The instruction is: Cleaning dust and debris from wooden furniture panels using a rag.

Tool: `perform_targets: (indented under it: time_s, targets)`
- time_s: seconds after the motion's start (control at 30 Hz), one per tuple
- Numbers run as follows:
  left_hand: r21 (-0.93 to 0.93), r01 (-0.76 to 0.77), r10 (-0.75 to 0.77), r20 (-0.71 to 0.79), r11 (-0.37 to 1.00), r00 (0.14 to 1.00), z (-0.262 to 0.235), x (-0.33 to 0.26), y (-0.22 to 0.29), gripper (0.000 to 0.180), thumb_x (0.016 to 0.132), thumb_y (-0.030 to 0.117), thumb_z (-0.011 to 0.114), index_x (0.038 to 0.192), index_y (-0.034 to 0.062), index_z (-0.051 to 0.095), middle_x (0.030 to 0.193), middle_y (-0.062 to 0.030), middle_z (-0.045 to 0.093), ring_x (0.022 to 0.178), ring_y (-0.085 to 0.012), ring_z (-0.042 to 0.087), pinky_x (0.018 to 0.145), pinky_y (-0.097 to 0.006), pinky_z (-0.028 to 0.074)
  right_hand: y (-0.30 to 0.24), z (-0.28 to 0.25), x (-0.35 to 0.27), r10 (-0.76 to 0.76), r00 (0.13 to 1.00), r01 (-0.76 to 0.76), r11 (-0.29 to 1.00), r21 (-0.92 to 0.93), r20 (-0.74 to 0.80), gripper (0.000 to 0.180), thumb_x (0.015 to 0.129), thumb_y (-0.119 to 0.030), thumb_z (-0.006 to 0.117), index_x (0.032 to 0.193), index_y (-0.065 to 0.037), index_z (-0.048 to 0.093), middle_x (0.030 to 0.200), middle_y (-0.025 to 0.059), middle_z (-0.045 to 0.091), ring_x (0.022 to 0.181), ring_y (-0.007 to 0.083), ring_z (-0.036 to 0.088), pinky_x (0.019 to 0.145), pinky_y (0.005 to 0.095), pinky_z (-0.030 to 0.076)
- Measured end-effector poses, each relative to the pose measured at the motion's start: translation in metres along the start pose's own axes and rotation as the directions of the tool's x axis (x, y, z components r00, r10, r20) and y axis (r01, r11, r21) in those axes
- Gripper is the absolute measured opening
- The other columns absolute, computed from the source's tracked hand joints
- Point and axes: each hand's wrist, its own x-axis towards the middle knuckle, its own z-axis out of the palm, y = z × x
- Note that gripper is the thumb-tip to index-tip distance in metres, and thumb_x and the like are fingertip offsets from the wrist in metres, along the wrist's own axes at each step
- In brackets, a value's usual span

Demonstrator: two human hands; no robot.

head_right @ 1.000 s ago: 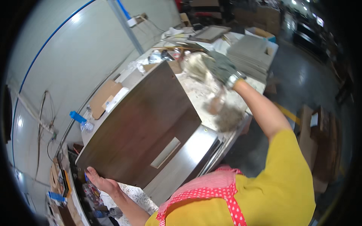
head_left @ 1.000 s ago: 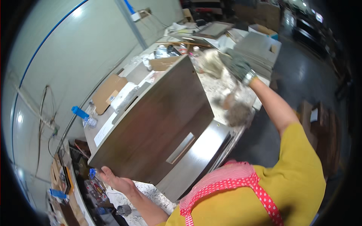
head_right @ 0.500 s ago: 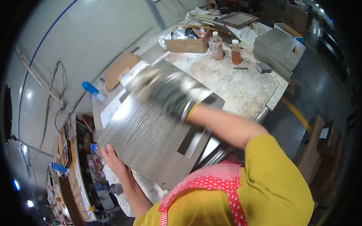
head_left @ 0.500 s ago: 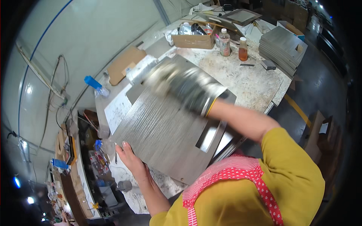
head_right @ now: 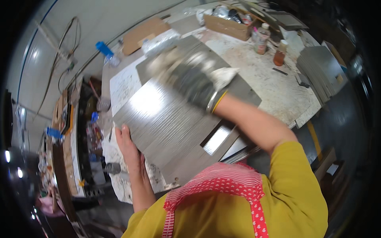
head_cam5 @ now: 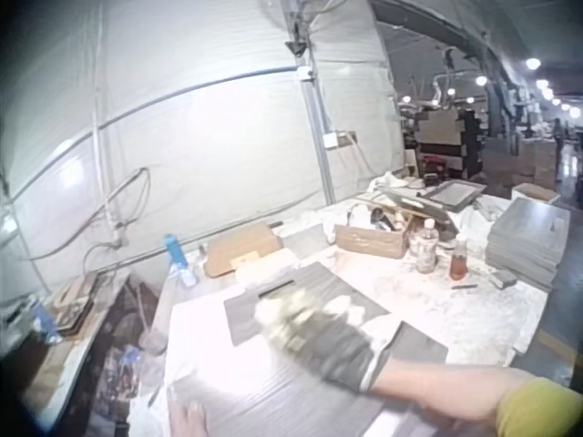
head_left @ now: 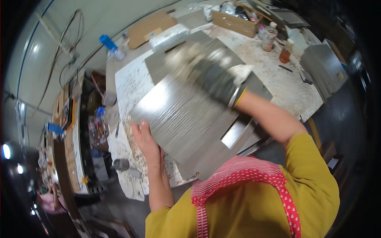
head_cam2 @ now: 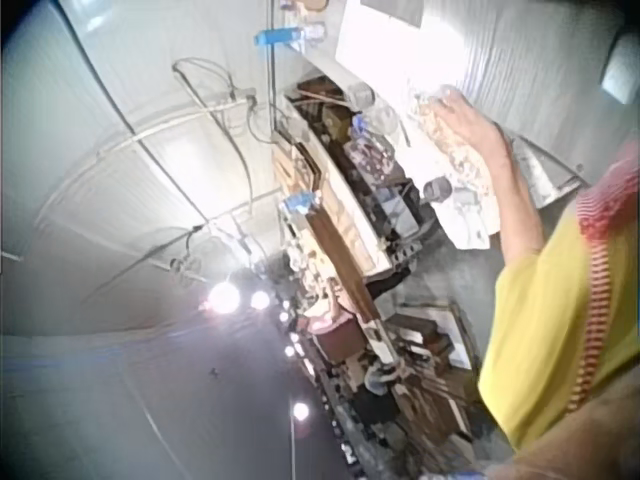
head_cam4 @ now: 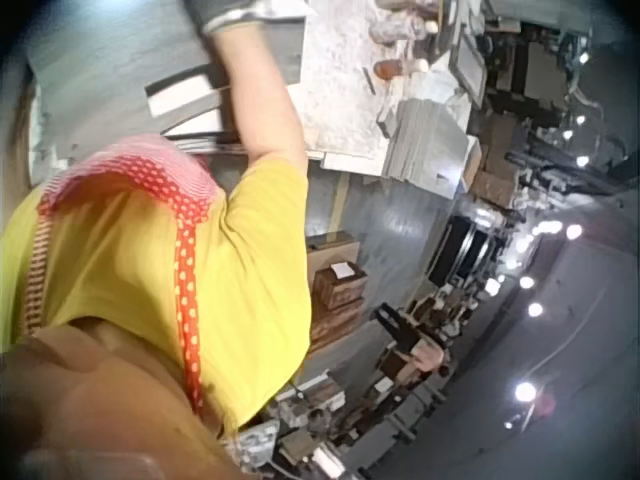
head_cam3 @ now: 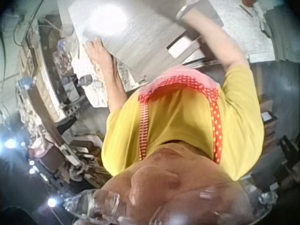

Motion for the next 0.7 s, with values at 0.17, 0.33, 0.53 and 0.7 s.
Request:
perform_targets:
  time_s: [0.17, 0.33, 0.53, 0.7]
  targets:
    - [-0.161, 0.051, -0.064, -0.077, 0.986, 0.995, 0.017, -0.004, -0.002, 0.042, 0.089, 0.02, 0.044, 0.126, 0.0009, 0.035, 0.116, -0.0127, 0.047, 0.104, -0.0166, 0.046, 0.085, -0.028, 0.04, -0.01, 0.016, -0.009, -0.154, 0.976, 0.193, 0.934, -0.299, 0.151, 0.033, 0.087, -0.019, 0.041, 0.116, -0.004, 0.047, 0.11, 0.0177, 0.05, 0.101, 0.0307, 0.048, 0.088, 0.0387, 0.038]
    - [-0.223, 0.145, -0.161, -0.057, 0.964, 0.985, 0.001, -0.003, -0.004, 0.043, 0.09, 0.022, 0.043, 0.124, -0.0023, 0.032, 0.114, -0.013, 0.045, 0.099, -0.0183, 0.048, 0.083, -0.029, 0.041, -0.082, 0.064, -0.083, -0.357, 0.77, -0.208, 0.644, 0.736, 0.53, 0.056, 0.077, -0.042, 0.045, 0.118, -0.005, 0.046, 0.112, 0.0185, 0.049, 0.097, 0.0289, 0.05, 0.094, 0.0391, 0.034]
    - [-0.254, 0.047, -0.045, 0.013, 0.966, 0.999, 0.021, -0.036, 0.012, 0.058, 0.078, 0.002, 0.053, 0.129, 0.0006, 0.028, 0.122, -0.0113, 0.044, 0.107, -0.0192, 0.046, 0.092, -0.03, 0.037, 0.076, -0.027, -0.056, 0.4, 0.898, -0.382, 0.916, 0.126, -0.183, 0.028, 0.089, -0.016, 0.04, 0.11, -0.001, 0.051, 0.111, 0.0157, 0.051, 0.103, 0.028, 0.048, 0.091, 0.0344, 0.036]
    - [-0.404, 0.008, 0.044, 0.121, 0.915, 0.992, 0.027, -0.033, 0.059, 0.064, 0.074, -0.005, 0.054, 0.131, -0.0004, 0.025, 0.125, -0.0115, 0.04, 0.112, -0.0186, 0.042, 0.096, -0.03, 0.032, 0.152, -0.034, -0.102, 0.604, 0.792, -0.53, 0.752, 0.392, -0.088, 0.031, 0.087, -0.012, 0.038, 0.114, -0.002, 0.051, 0.114, 0.015, 0.052, 0.109, 0.0259, 0.046, 0.095, 0.0324, 0.033]
